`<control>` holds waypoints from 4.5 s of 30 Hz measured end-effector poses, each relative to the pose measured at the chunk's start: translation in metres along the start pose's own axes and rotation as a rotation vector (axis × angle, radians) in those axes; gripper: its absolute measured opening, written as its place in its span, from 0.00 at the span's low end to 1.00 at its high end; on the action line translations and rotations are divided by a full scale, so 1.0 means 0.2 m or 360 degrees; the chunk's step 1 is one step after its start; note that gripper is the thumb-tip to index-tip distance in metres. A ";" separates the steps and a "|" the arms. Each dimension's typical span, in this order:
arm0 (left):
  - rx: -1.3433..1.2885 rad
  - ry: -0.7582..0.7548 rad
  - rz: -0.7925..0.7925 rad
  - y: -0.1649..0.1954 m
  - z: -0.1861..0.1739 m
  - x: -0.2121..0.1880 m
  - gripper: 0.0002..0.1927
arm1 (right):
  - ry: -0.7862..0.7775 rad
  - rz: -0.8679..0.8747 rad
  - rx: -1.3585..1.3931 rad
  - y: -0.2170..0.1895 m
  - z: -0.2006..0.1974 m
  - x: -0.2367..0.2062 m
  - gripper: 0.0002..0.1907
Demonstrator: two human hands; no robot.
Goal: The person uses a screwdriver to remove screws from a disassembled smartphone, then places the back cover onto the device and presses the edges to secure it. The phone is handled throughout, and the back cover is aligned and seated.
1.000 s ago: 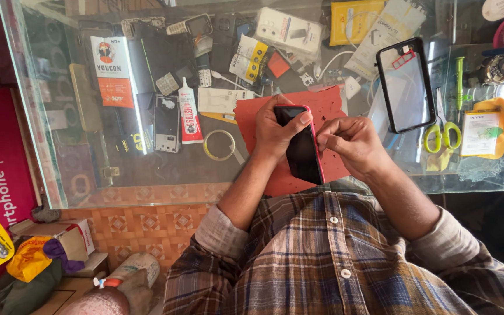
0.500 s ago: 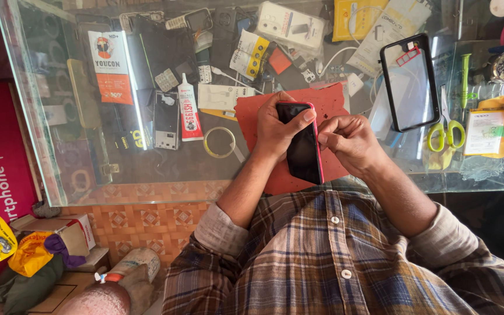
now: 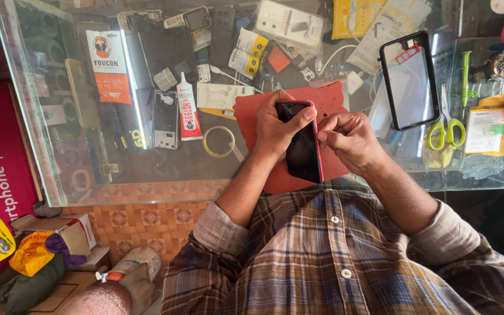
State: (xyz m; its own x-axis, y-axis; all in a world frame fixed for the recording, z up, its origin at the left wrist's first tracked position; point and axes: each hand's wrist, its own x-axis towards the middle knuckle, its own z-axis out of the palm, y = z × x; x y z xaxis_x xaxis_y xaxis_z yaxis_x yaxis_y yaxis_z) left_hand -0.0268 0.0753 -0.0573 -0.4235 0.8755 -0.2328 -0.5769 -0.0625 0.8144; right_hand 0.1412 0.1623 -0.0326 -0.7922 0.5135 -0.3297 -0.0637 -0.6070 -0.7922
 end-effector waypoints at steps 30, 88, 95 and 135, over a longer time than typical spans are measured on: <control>-0.0046 -0.0039 -0.0072 0.01 -0.01 0.00 0.19 | -0.0010 -0.0027 -0.0089 -0.01 0.01 0.01 0.04; -0.0048 -0.0040 -0.0016 0.00 -0.02 0.01 0.20 | -0.0011 -0.0058 -0.0129 -0.03 0.04 0.02 0.06; -0.0056 -0.0045 -0.0020 0.00 -0.02 0.01 0.20 | -0.0012 -0.0072 -0.0121 -0.03 0.04 0.02 0.06; -0.0017 -0.0020 -0.0036 0.01 -0.01 0.01 0.21 | 0.0020 -0.0016 -0.0142 -0.02 0.03 0.03 0.06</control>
State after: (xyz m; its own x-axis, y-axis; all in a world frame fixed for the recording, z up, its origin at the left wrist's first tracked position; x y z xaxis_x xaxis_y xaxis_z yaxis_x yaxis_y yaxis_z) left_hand -0.0306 0.0751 -0.0572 -0.4013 0.8827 -0.2445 -0.5936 -0.0473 0.8033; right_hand 0.1337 0.1645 -0.0288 -0.7840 0.5272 -0.3277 -0.0167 -0.5456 -0.8379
